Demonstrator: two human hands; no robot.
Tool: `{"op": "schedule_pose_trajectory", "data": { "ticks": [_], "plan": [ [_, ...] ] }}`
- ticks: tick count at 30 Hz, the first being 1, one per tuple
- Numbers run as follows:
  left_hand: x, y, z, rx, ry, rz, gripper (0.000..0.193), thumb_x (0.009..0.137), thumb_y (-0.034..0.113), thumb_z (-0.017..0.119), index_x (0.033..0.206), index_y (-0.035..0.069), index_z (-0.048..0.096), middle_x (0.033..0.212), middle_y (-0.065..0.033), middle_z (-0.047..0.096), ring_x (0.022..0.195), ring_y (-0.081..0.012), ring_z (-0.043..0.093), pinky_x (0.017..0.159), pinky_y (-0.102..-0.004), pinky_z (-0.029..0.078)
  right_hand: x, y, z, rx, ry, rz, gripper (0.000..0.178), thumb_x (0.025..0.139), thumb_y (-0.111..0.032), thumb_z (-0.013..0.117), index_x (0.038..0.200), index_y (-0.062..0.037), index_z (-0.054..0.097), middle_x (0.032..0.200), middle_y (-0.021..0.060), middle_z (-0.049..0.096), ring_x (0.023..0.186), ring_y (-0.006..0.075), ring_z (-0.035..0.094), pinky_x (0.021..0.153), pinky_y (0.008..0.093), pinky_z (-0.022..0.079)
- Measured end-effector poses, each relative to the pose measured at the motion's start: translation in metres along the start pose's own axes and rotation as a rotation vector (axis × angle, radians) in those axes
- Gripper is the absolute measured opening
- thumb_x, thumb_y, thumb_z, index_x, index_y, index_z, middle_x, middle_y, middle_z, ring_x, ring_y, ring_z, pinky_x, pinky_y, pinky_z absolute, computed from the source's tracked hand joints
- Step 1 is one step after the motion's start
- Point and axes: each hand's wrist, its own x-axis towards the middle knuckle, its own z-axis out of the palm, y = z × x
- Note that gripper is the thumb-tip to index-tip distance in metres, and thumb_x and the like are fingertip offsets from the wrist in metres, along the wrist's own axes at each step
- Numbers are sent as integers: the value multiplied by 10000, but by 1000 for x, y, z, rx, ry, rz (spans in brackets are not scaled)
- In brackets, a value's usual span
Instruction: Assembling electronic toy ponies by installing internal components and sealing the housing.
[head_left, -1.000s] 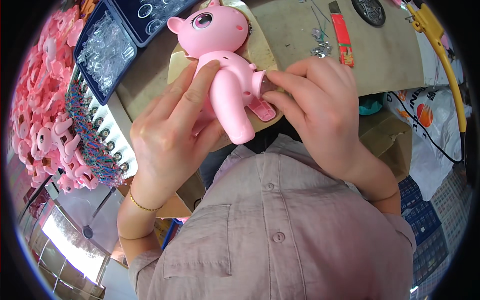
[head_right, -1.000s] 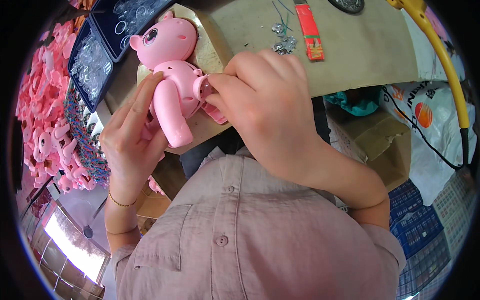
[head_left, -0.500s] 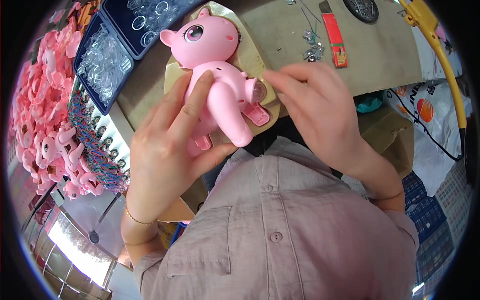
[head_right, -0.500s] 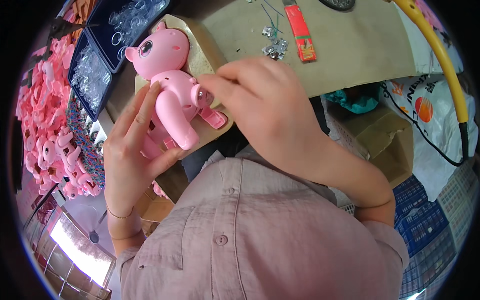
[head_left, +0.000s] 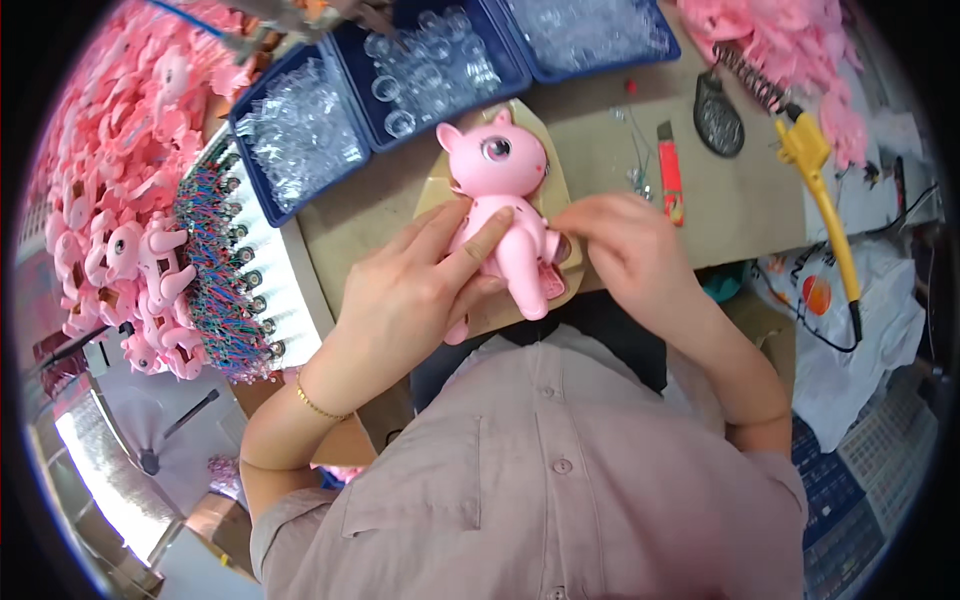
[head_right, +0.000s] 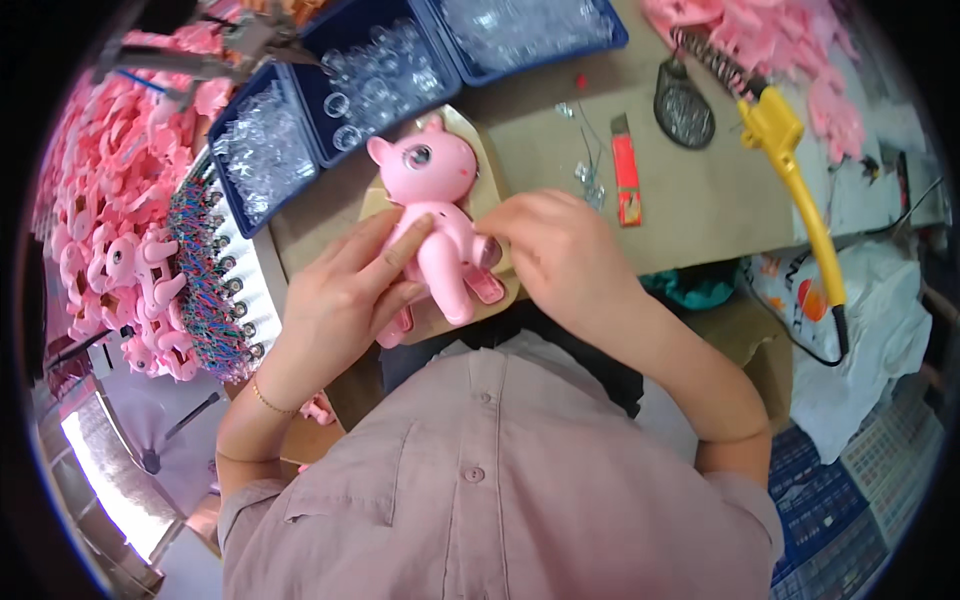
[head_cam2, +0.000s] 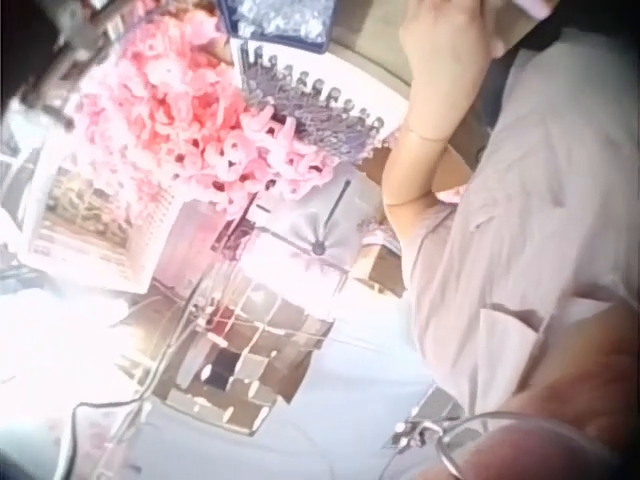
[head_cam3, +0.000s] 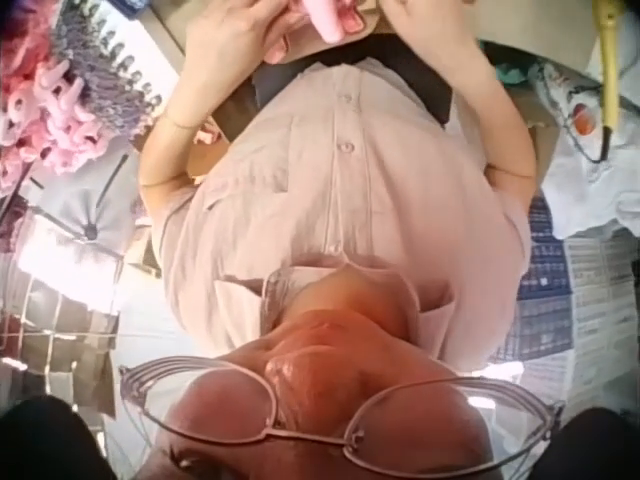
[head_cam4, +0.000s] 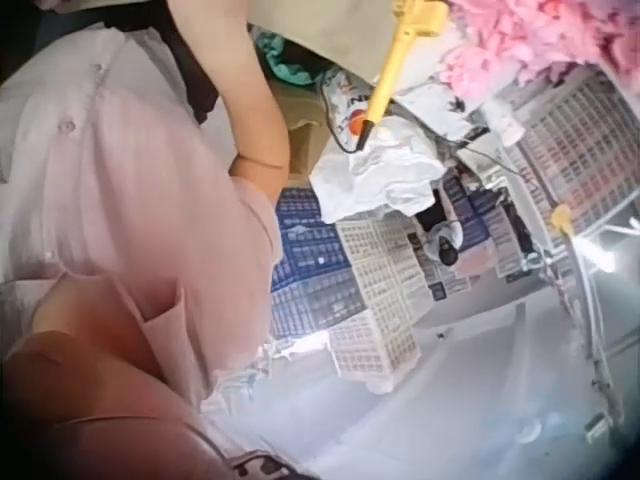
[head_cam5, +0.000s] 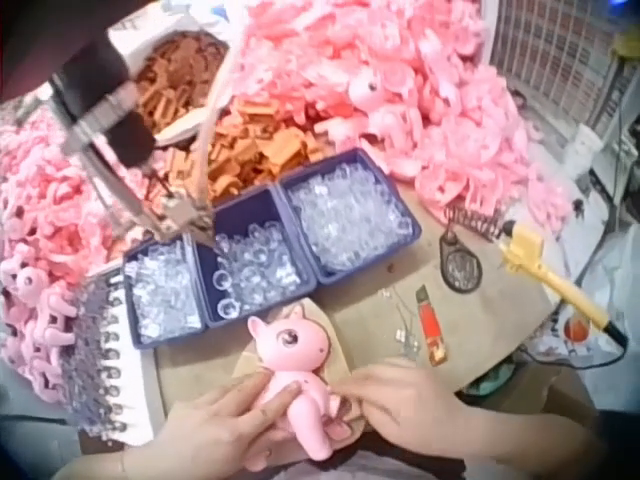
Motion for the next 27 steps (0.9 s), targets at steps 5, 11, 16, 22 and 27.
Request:
{"op": "schedule_pose_trajectory", "data": {
  "ticks": [5,11,16,22,27],
  "plan": [
    [-8,-1,-2,-300,76,-169,423,796,272,654,1144,48,566,1000,-127,585,909,-276,595,746,-354,492,77,-19,0,-65,268,-173,170,839,-89,557,959,-5,644,922,124,633,899,292,587,807,379,454],
    [-5,-11,-4,-515,56,-279,498,741,329,706,1051,-30,554,988,-156,588,903,-323,591,771,-386,477,101,-13,21,-408,-50,-152,338,818,-308,626,960,-1,636,1131,162,515,1034,311,503,876,364,416],
    [-4,-7,-26,-778,-158,-376,536,691,364,743,1034,-9,568,948,-165,626,854,-312,629,734,-382,489,77,-52,13,13,31,-76,263,845,-190,580,1022,4,594,1076,156,513,994,283,524,852,342,432],
    [-35,21,-25,-581,182,-133,478,650,247,767,1041,36,592,1011,-144,598,884,-304,614,704,-381,501,44,-102,17,812,527,12,399,994,-331,366,981,29,538,1036,176,561,950,217,559,846,329,454],
    [-45,28,8,-844,388,-360,502,655,170,746,1109,42,576,1093,-154,568,951,-307,589,753,-374,496,51,-122,-4,684,237,-101,533,994,-422,286,954,38,552,990,179,571,927,235,572,844,343,460]
  ]
}}
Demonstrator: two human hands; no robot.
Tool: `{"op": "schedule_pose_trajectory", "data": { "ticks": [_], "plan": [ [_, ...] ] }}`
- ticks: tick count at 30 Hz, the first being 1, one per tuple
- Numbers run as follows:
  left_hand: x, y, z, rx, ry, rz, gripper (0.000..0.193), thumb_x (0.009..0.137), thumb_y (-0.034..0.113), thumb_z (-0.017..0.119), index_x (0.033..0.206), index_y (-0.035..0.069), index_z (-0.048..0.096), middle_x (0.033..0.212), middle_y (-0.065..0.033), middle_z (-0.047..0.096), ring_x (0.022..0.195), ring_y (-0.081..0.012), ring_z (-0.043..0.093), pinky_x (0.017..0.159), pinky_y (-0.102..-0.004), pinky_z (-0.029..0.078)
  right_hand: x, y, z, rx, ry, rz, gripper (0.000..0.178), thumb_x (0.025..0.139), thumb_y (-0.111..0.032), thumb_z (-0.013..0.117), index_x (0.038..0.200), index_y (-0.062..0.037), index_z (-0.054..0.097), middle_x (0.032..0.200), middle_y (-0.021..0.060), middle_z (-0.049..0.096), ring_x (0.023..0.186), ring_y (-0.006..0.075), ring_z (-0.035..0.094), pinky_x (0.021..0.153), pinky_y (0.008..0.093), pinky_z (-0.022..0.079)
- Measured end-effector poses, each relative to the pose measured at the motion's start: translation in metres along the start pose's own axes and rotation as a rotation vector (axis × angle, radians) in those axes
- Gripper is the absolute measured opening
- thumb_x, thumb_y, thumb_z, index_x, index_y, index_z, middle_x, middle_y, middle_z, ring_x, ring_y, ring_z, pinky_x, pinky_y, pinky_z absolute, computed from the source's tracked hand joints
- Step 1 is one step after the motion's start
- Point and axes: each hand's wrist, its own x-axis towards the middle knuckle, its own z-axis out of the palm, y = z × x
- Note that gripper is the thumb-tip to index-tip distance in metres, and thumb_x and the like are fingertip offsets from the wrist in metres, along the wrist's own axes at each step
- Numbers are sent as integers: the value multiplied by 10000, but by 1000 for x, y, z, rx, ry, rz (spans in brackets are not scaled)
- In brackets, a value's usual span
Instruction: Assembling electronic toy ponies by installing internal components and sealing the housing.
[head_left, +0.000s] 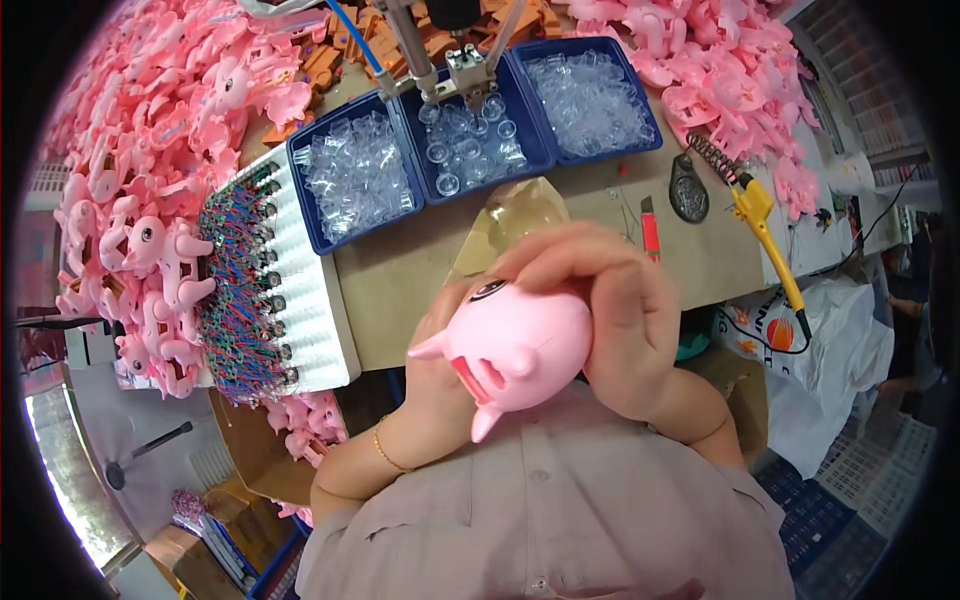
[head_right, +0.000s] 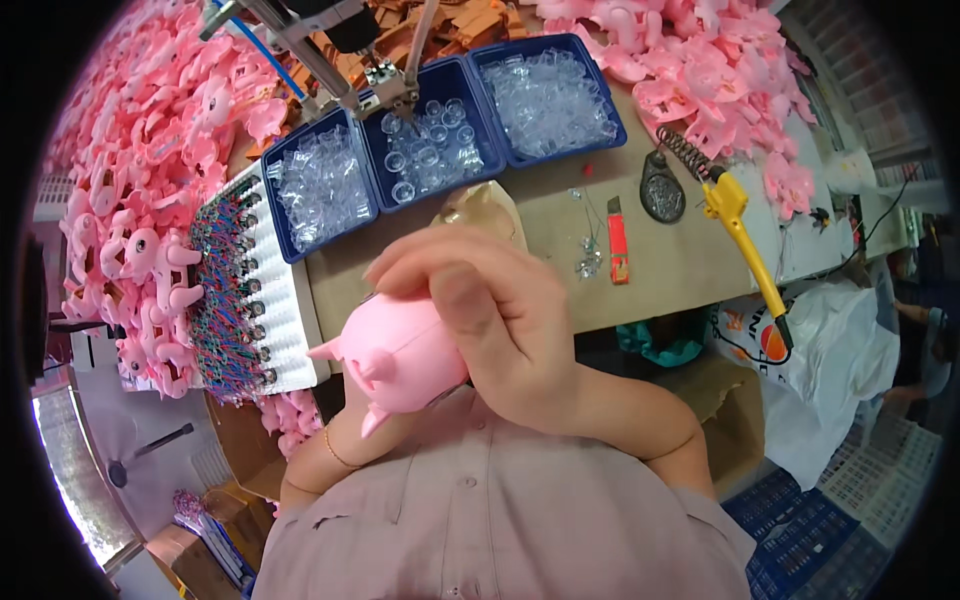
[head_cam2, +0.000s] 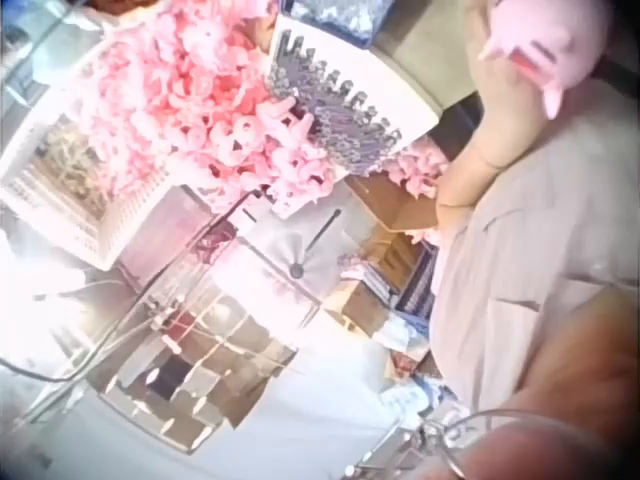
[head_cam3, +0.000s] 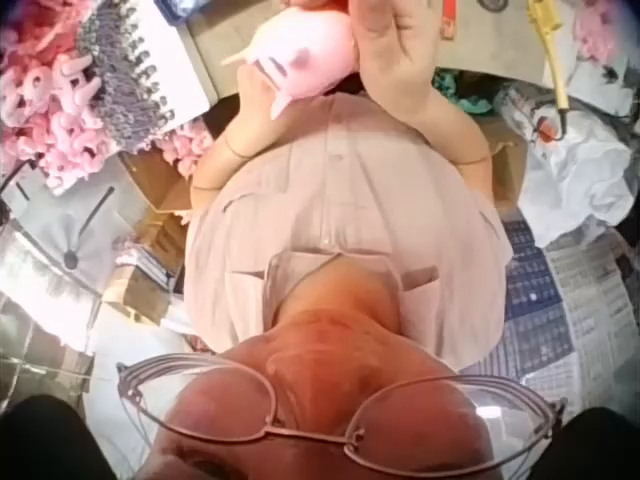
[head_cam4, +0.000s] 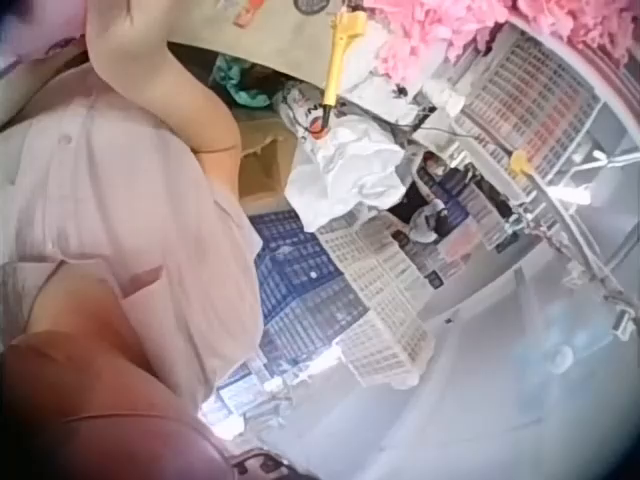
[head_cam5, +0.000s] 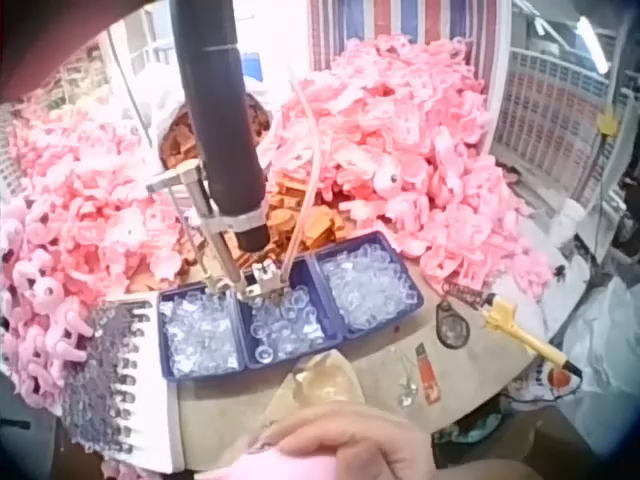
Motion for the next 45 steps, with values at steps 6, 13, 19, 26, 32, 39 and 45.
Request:
{"op": "schedule_pose_trajectory", "data": {
  "ticks": [6,13,19,26,32,39,45],
  "plan": [
    [-2,5,16,-70,13,-94,465,678,166,713,1113,59,586,1100,-98,604,970,-263,595,783,-355,491,-6,3,2,-215,-42,-301,560,994,-415,249,915,28,583,907,190,594,759,255,582,711,351,467],
    [10,8,-12,247,-162,306,473,704,230,738,1116,74,565,1145,-118,564,1026,-270,568,872,-386,462,18,-16,-24,-66,-348,98,449,974,-379,392,1008,21,591,1102,156,574,984,198,549,849,306,412],
    [14,8,-34,-335,-348,10,965,542,305,899,1326,28,411,1305,-112,476,1212,-237,452,1041,-396,350,-13,26,-37,721,-458,503,534,1000,-354,331,1399,0,301,1288,94,471,1203,172,445,1016,304,345],
    [-5,39,-19,-856,-232,-481,965,716,347,744,1444,0,214,1492,-128,210,1378,-243,209,1118,-377,155,-68,15,-37,632,-274,736,652,989,-460,296,1427,17,228,1399,132,367,1287,202,366,1060,332,291],
    [-9,31,-20,-998,-380,-650,766,871,388,582,1427,-9,237,1449,-149,286,1343,-229,277,1095,-349,223,-61,-3,-34,605,-323,964,581,904,-182,572,1367,43,305,1289,113,462,1187,165,442,985,299,375],
    [15,45,-47,-892,-867,-941,684,832,249,683,1360,-15,336,1252,-87,491,1163,-150,453,1005,-284,355,-59,-8,-45,574,-543,1039,477,899,-173,597,1302,11,419,1208,85,544,1141,145,478,967,297,391],
    [20,60,-48,-909,-848,-1009,658,761,134,754,1315,24,416,1204,-83,545,1113,-142,505,949,-300,420,-63,1,-44,575,-659,887,371,868,-122,638,1197,1,521,1167,80,582,1078,134,532,903,299,447]
  ]
}}
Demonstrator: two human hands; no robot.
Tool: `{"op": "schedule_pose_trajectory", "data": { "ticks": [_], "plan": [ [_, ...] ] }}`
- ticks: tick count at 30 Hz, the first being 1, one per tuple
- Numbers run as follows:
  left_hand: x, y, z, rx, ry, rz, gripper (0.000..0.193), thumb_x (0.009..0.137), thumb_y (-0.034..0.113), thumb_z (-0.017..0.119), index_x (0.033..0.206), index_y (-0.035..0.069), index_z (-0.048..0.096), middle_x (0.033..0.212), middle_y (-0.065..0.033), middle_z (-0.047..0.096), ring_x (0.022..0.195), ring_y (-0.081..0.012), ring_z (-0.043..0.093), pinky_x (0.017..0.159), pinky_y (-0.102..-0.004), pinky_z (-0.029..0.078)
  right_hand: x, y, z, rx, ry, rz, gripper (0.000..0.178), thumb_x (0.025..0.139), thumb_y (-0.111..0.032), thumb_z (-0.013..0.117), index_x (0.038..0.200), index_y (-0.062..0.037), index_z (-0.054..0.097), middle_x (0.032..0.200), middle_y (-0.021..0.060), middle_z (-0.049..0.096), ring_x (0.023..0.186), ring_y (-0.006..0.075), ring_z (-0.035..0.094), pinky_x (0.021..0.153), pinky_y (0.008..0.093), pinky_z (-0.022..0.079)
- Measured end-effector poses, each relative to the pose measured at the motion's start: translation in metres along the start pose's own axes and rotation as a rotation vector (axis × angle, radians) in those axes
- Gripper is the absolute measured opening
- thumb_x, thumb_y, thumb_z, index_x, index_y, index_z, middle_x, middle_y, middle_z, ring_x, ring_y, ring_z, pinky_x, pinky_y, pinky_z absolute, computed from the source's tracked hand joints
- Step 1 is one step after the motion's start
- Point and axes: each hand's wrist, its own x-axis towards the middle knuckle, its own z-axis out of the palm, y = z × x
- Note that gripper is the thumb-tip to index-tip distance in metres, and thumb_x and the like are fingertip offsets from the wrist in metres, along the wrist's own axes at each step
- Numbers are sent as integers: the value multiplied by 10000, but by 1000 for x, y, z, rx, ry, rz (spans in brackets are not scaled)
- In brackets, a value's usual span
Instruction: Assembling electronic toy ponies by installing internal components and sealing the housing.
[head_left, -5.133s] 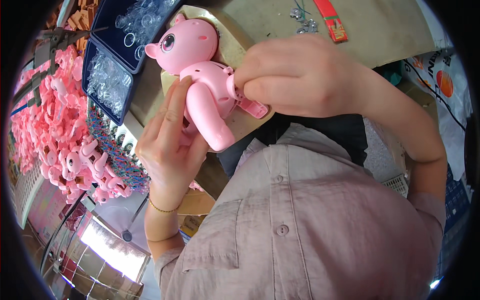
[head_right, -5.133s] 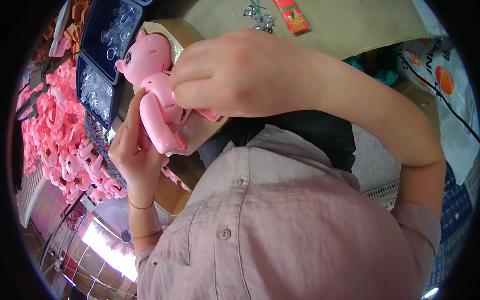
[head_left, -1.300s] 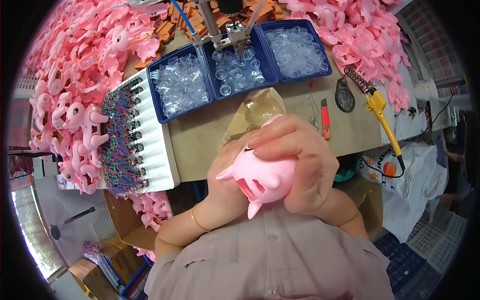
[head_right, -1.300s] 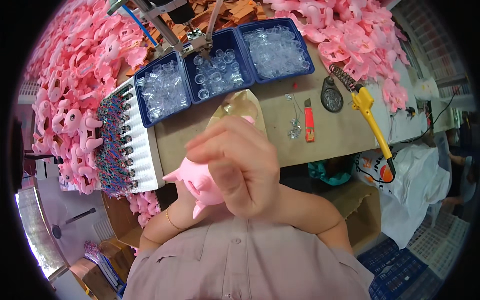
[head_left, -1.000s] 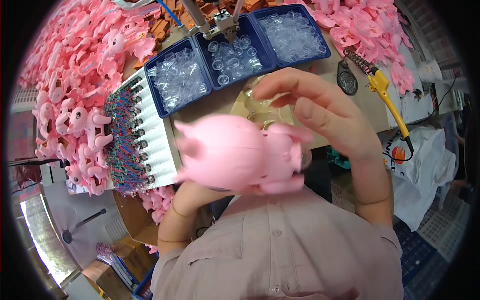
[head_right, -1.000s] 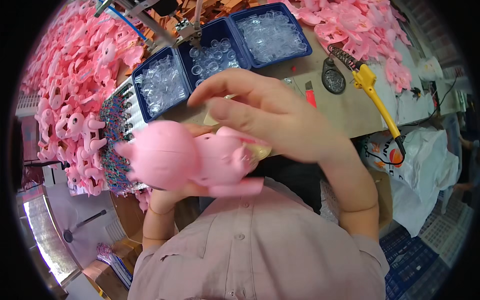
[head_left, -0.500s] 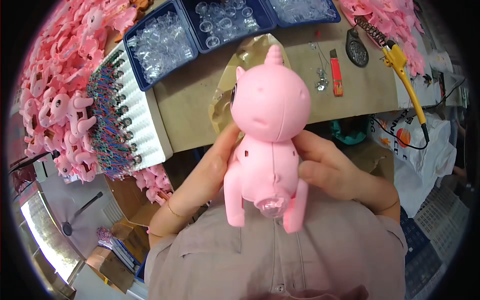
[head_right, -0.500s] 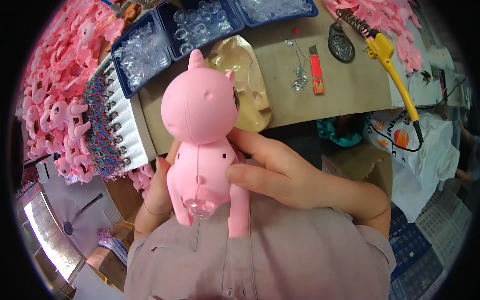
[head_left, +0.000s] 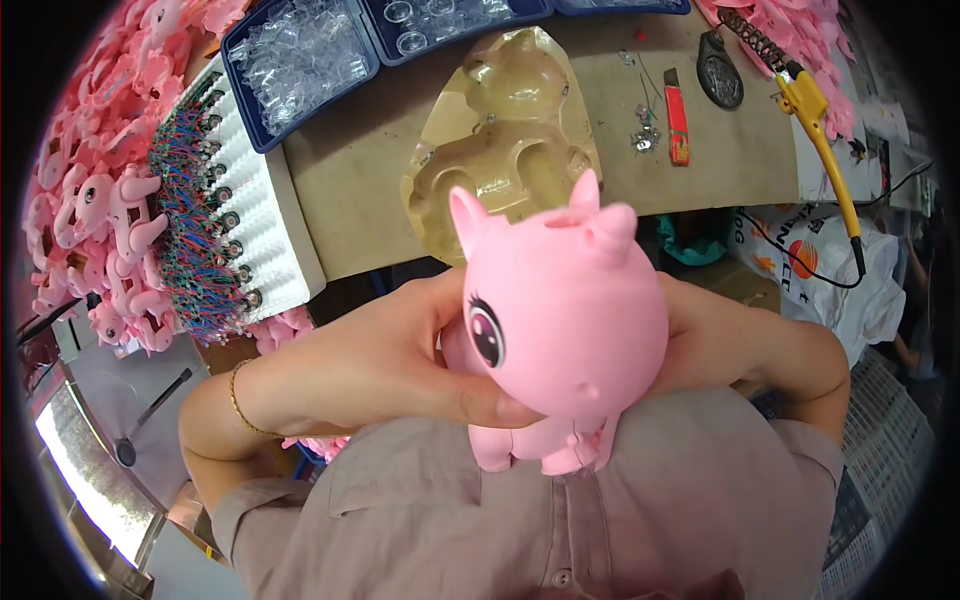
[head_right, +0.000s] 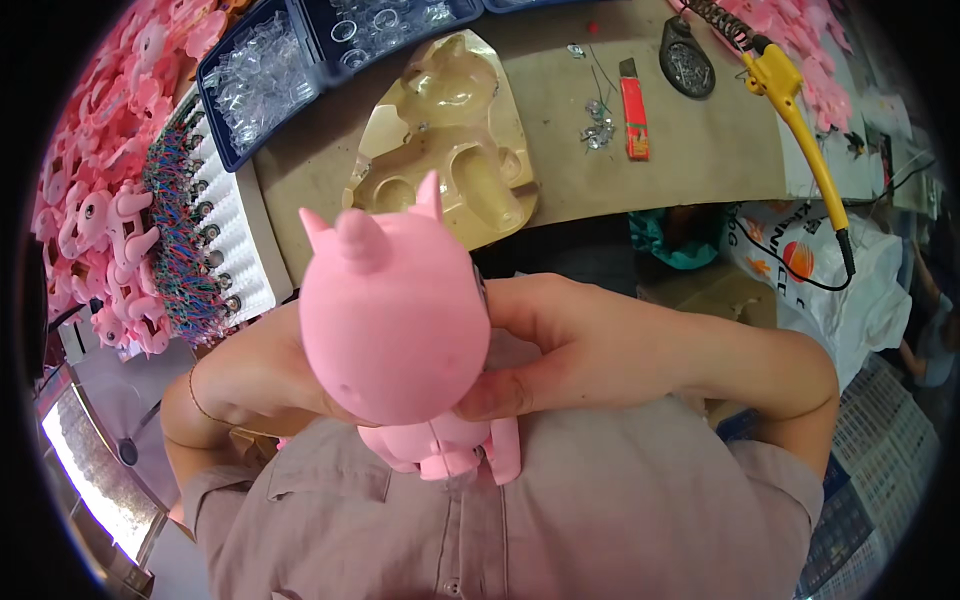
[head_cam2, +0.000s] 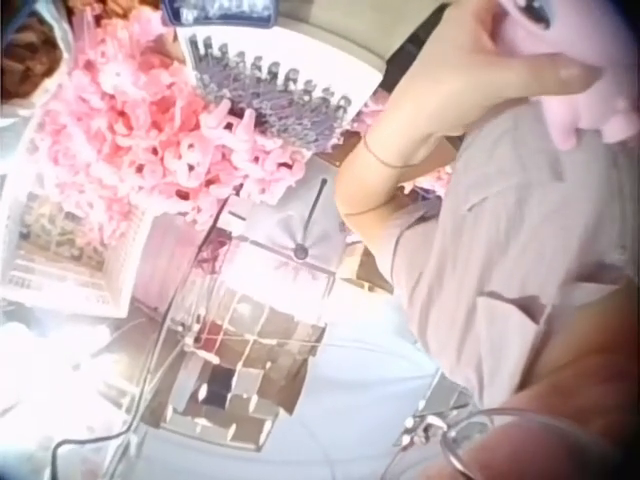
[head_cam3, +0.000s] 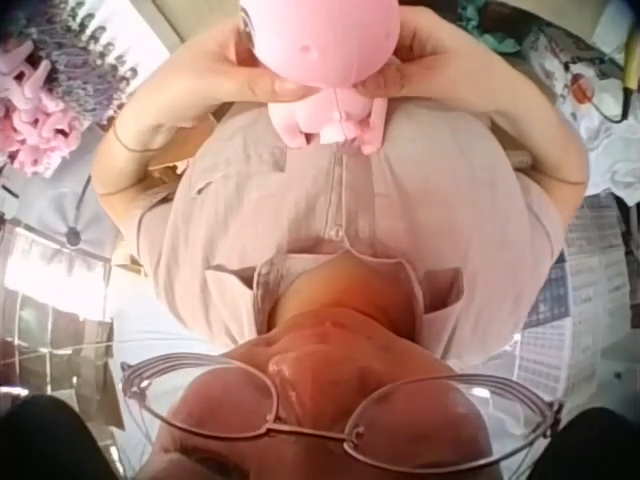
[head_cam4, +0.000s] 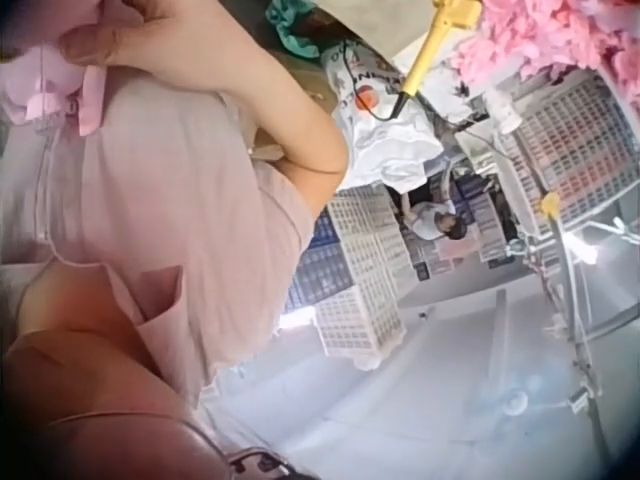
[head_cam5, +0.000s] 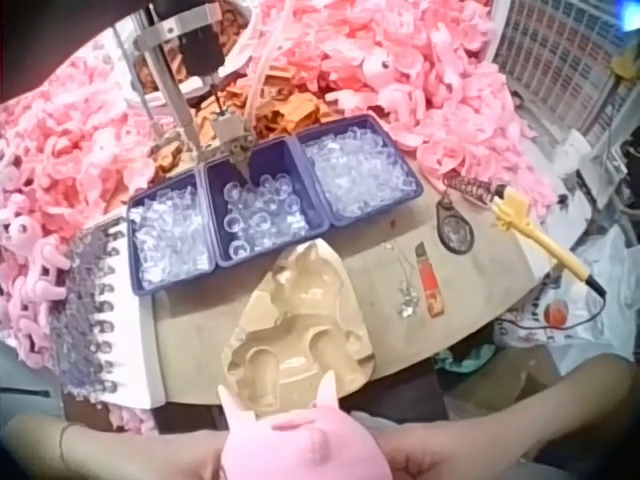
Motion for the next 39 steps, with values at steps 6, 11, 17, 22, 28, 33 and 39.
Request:
{"op": "schedule_pose_trajectory", "data": {
  "ticks": [6,11,17,22,28,33,39],
  "plan": [
    [1,-5,-1,139,52,48,648,737,136,777,1286,21,452,1154,-71,579,1079,-152,537,955,-304,423,3,37,-1,285,-103,180,652,841,-434,635,1308,-33,420,1204,160,547,1072,238,566,878,384,484],
    [15,-4,-30,19,-109,29,605,813,347,707,1275,38,467,1151,-85,583,1061,-160,553,906,-315,463,12,4,6,53,248,-29,361,923,-201,559,1214,6,500,1127,94,596,1021,149,574,884,300,468],
    [28,-32,-81,2,-177,481,465,958,359,421,1252,3,475,1171,-122,576,1026,-172,580,861,-326,498,51,-27,2,420,494,-63,452,989,-384,373,1235,-22,484,1136,78,583,1004,155,571,864,290,470],
    [-10,-29,-43,90,-54,486,546,957,454,424,1266,6,460,1151,-118,578,1027,-168,578,882,-301,478,68,-19,3,57,583,-168,347,976,-277,415,1133,3,546,1019,51,599,897,116,572,790,235,454],
    [-138,-199,-105,-222,694,792,336,914,230,551,1159,2,528,953,-52,611,816,-128,584,744,-258,492,55,-11,23,-756,595,-305,173,939,-146,503,919,7,582,797,22,552,736,84,521,669,214,408],
    [-213,-335,-184,-465,1186,777,433,895,321,607,1203,37,499,977,-53,614,824,-163,601,754,-286,501,57,14,-3,-687,547,-170,142,933,-115,509,903,7,573,806,27,566,705,83,515,645,215,411],
    [-164,-421,-315,-823,1560,498,437,911,459,526,1130,81,530,901,-41,636,710,-188,624,606,-336,515,82,16,37,-798,467,-31,124,891,-42,516,956,37,586,824,57,599,764,112,553,709,226,448]
  ]
}}
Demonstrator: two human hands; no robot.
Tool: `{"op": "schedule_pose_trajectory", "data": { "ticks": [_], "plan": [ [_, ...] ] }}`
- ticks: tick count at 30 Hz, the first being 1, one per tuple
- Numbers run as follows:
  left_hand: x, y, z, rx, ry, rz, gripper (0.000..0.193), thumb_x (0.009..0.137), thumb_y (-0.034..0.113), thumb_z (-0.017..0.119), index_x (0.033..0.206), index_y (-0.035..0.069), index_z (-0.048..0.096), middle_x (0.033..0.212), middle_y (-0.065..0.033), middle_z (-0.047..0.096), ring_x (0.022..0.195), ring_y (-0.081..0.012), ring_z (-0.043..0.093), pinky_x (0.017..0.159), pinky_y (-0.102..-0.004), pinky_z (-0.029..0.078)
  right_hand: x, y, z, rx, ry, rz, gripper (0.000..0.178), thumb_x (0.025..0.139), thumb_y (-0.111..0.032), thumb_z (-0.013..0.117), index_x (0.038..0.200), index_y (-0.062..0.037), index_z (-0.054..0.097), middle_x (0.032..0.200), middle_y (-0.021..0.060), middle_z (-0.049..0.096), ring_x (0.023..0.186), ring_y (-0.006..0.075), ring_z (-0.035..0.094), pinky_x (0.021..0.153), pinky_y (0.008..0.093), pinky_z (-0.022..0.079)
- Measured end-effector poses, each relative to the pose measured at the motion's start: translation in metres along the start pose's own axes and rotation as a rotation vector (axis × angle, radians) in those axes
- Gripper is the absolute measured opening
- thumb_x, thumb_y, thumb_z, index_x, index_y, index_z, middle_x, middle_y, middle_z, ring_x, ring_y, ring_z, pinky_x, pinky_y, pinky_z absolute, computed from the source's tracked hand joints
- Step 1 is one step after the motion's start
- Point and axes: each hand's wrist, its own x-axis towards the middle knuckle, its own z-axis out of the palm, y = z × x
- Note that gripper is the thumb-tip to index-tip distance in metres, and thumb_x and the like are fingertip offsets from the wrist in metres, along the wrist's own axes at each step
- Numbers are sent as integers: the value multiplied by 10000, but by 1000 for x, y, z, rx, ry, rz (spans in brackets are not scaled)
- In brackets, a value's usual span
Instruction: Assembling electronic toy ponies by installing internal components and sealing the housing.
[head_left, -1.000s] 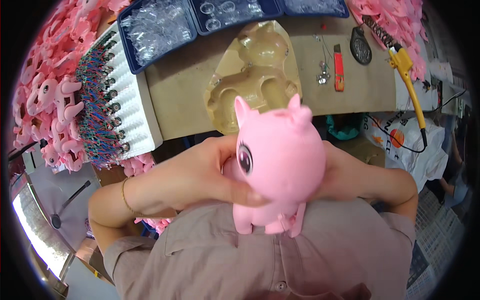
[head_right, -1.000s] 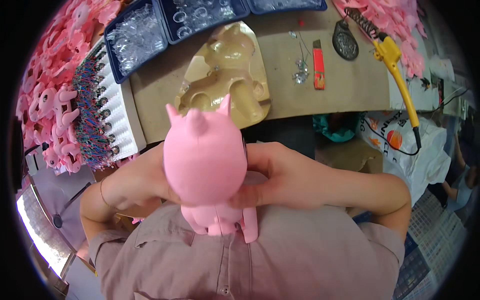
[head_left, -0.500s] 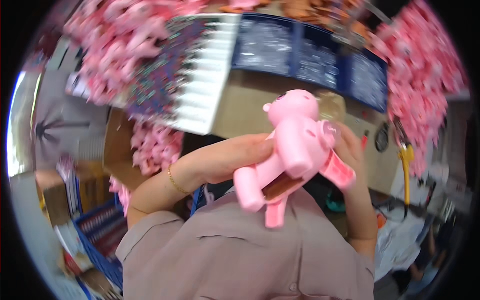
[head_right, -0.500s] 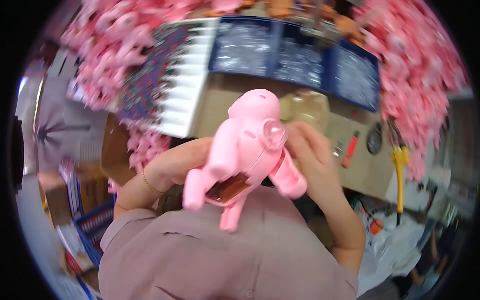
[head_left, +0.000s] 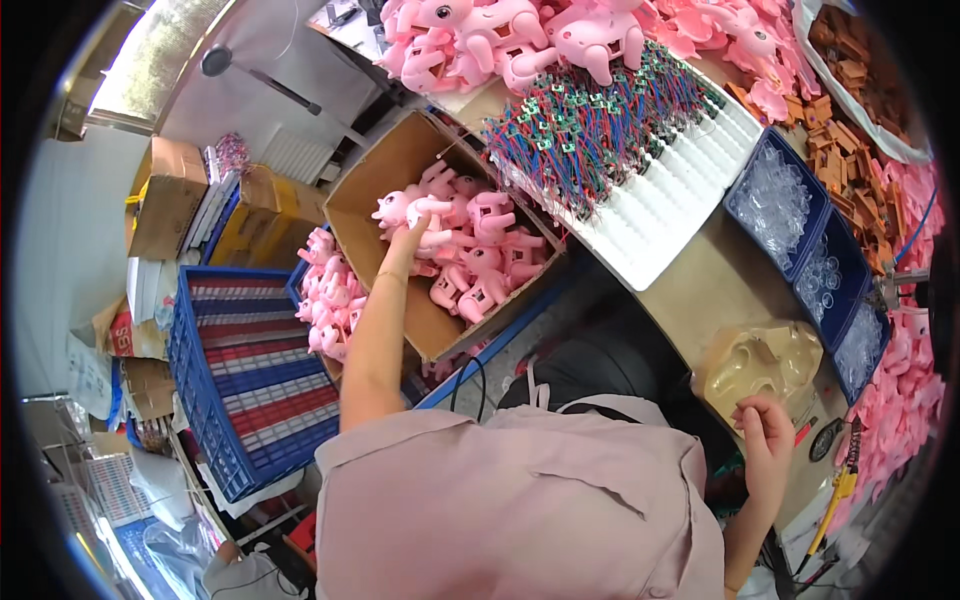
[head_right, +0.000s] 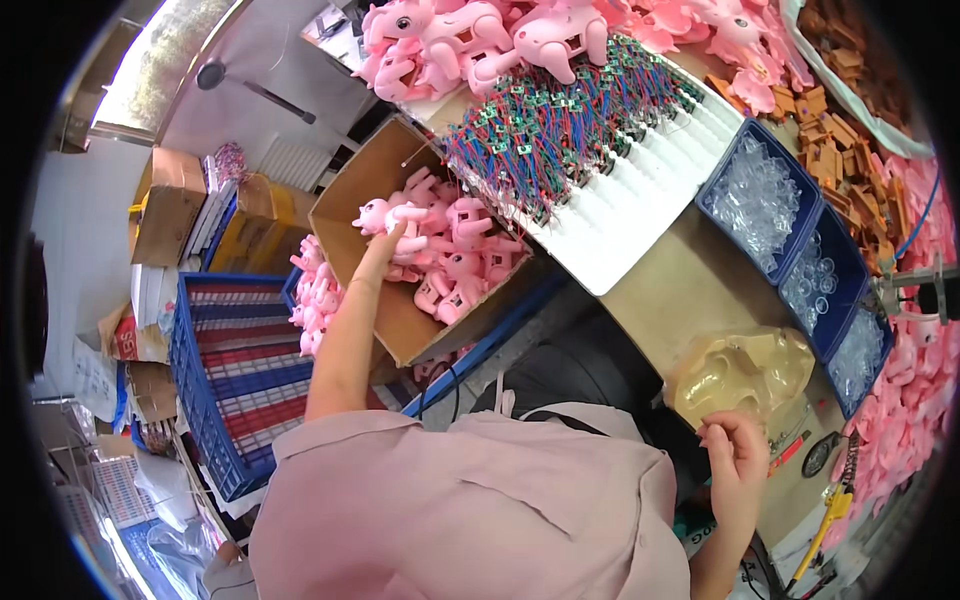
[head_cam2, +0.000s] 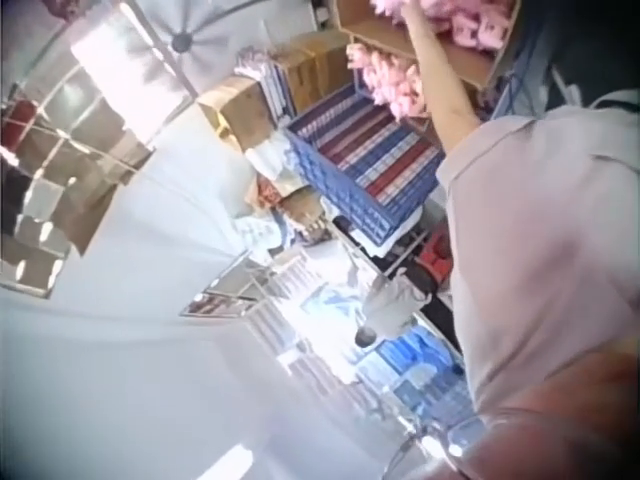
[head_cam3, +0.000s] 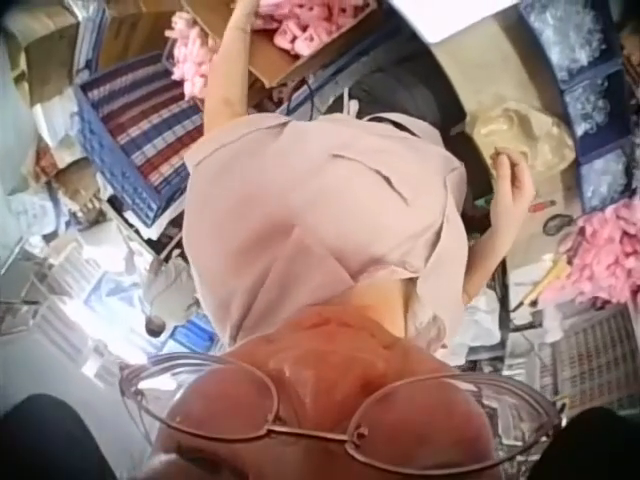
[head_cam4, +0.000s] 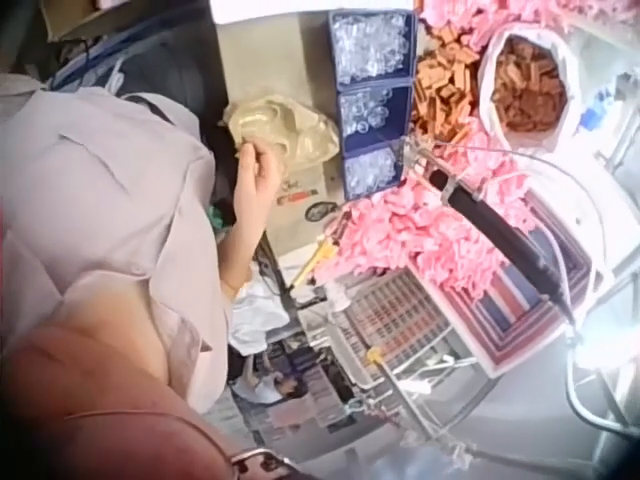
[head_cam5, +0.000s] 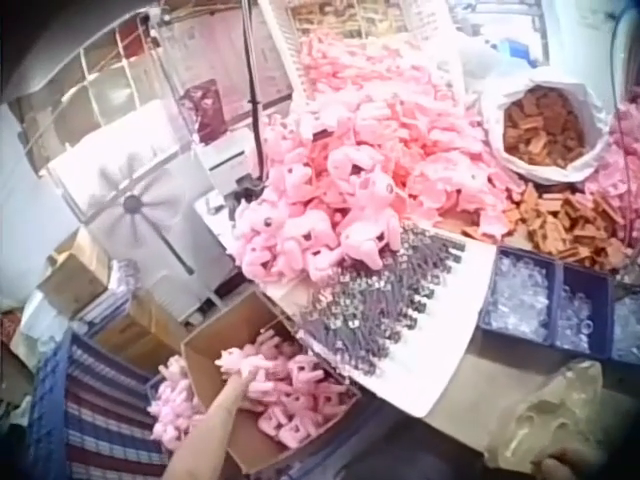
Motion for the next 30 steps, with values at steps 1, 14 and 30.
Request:
{"op": "schedule_pose_trajectory", "data": {
  "ticks": [1,14,30],
  "plan": [
    [20,-12,-78,283,156,117,487,885,499,543,1128,77,528,883,-50,638,701,-191,623,596,-362,517,0,0,0,62,-66,-30,124,891,-42,516,956,37,586,824,57,599,764,112,553,709,226,448],
    [44,-26,16,-66,24,88,406,762,274,707,1091,91,556,904,-77,604,708,-236,621,412,-449,494,9,17,10,-237,20,-22,107,857,-27,536,922,38,591,836,72,603,766,139,556,714,244,435],
    [27,-111,-5,1595,-268,303,427,732,459,641,995,123,646,994,-187,618,927,-291,614,838,-394,472,-6,5,11,-380,-83,-129,125,824,-1,542,931,42,590,860,106,606,779,192,579,712,279,456]
  ]
}}
